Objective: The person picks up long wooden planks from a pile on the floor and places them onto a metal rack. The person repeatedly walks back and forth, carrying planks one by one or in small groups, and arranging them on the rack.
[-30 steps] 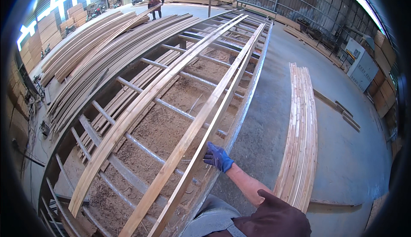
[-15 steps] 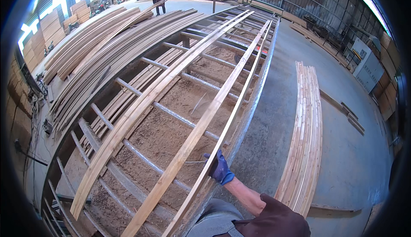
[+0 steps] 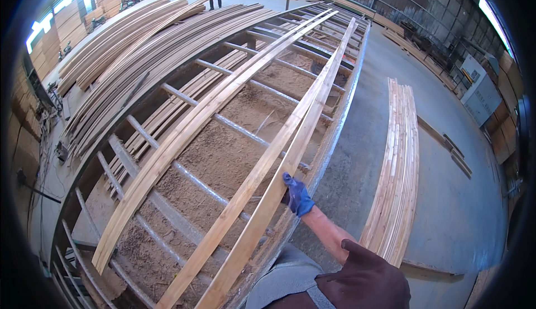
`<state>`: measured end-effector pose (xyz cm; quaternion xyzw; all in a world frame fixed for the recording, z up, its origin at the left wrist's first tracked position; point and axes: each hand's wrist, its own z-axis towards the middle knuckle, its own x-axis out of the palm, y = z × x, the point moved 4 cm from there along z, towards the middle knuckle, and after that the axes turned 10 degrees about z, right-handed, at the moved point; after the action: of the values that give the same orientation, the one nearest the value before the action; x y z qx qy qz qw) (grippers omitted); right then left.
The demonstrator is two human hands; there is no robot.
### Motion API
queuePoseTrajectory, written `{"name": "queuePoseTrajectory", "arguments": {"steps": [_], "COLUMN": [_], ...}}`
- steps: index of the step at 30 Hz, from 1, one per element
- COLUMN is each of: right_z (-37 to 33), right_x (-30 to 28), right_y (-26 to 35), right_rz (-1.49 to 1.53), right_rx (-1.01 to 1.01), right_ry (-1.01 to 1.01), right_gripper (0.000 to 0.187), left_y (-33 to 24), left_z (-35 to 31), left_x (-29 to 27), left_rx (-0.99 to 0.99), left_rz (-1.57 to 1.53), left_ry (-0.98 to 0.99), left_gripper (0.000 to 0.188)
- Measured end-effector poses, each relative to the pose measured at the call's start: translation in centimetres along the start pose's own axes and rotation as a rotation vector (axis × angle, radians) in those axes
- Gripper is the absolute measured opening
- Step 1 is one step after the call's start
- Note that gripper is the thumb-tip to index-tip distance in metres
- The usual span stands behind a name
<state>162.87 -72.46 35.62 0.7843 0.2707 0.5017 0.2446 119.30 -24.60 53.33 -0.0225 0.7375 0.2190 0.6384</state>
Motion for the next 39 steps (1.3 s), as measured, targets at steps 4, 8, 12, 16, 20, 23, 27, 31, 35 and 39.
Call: {"name": "queuePoseTrajectory", "arguments": {"steps": [4, 8, 12, 16, 20, 23, 27, 31, 35, 39], "right_z": [0.8, 0.2, -0.6, -0.9, -1.4, -2.4, -3.3, -5.3, -6.2, -4.6], "right_x": [1.6, 3.2, 4.3, 3.5, 2.2, 1.7, 2.4, 5.8, -0.3, 4.3], "right_y": [1.5, 1.5, 1.4, 0.0, -1.3, -1.4, -2.2, -6.0, -7.5, -7.2], "right_rz": [-0.305, -0.438, -0.482, -0.464, -0.384, -0.343, -0.366, -0.323, -0.247, -0.116], "right_rx": [-0.016, -0.024, -0.048, 0.021, 0.111, 0.172, 0.212, 0.287, 0.366, 0.352], "right_ry": [-0.037, -0.033, -0.009, -0.017, -0.041, -0.046, 0.009, 0.090, 0.123, 0.039], "right_gripper": [0.032, 0.032, 0.038, 0.046, 0.064, 0.067, 0.069, 0.064, 0.050, 0.037], "left_y": [-0.3, 3.7, 6.6, 8.1, 9.4, 9.9, 9.4, 7.4, 3.3, 3.2], "left_z": [2.0, 2.6, 3.9, 4.6, 4.6, 4.5, 4.4, 2.8, 7.5, 10.5], "left_x": [5.8, 10.9, 14.0, 16.9, 19.8, 22.3, 21.2, 15.9, 11.5, 11.0], "left_rx": [0.115, 0.182, 0.267, 0.247, 0.223, 0.206, 0.192, 0.201, 0.376, 0.227], "left_rz": [-0.120, -0.140, -0.151, -0.094, -0.061, -0.049, -0.122, -0.309, -0.456, -0.556], "left_ry": [-0.055, 0.154, 0.336, 0.398, 0.446, 0.472, 0.453, 0.363, 0.349, 0.333], "left_gripper": [0.061, 0.055, 0.051, 0.049, 0.048, 0.048, 0.048, 0.050, 0.052, 0.029]}}
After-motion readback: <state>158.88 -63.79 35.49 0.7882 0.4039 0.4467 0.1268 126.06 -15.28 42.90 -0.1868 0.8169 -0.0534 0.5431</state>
